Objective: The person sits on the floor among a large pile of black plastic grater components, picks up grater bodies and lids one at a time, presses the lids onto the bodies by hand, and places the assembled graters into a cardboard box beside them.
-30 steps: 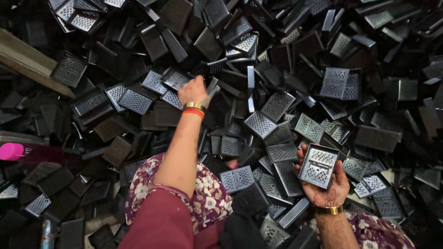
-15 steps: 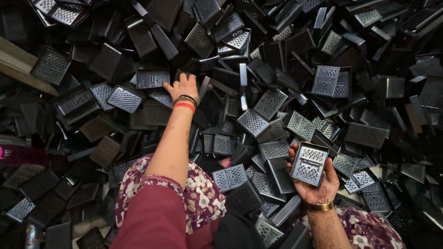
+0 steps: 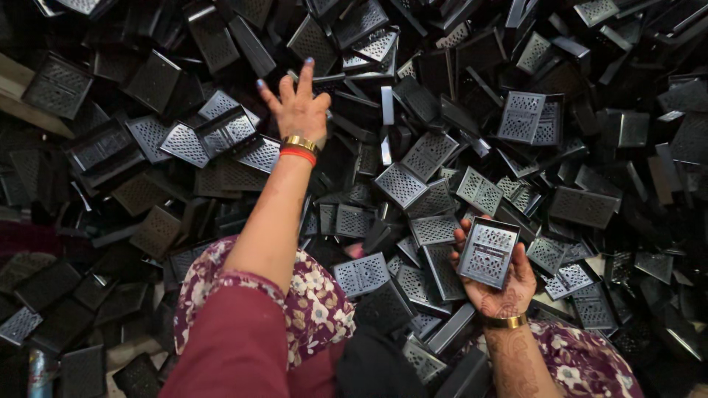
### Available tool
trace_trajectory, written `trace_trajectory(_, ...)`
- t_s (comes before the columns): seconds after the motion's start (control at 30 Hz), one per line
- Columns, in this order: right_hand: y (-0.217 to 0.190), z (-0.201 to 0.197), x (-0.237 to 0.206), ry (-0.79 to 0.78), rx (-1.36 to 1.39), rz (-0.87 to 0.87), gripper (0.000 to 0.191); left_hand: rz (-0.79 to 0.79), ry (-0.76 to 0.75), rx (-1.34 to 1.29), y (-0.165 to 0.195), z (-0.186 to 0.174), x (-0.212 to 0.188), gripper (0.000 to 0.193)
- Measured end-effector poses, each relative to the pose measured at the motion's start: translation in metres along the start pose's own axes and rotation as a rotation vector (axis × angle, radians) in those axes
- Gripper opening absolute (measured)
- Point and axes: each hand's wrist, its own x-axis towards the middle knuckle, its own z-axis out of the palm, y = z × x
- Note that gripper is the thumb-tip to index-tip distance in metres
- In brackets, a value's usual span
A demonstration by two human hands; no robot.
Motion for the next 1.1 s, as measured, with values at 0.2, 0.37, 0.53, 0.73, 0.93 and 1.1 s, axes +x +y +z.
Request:
trace_trajectory(0.2,-0.002,-0.001,-0.002,-0.038,-0.015,0.012,0.068,-0.185,-0.165,-0.173,-0.011,0.029,-0.006,0.02)
trace_trajectory(0.37,-0.001,-0.001,-0.001,0.001,-0.042,0.008,0.069,-0.365,-0.29,-0.377,-0.035,0.038,-0.009,0.049)
trace_trajectory(0.53,0.0,0.0,-0.001,-0.008,-0.027,0.012,0.07,-0.33,-0.24,-0.504,-0.044,0.038,-0.006,0.04)
trace_trajectory(0.73,0.0,0.001,0.0,-0.018,0.0,0.026,0.068,-0.257,-0.406,-0.584,-0.033,0.035,-0.001,0.02)
trace_trajectory(0.93,0.001,0.001,0.0,0.031,-0.018,0.014,0.069,-0.179,-0.26,-0.531,-0.028,0.04,-0.008,0.025)
trace_trajectory(1.1,0.0,-0.001,0.0,-0.016,-0.003,0.021,0.067,-0.241,-0.178,-0.448,-0.027,0.045,-0.006,0.016)
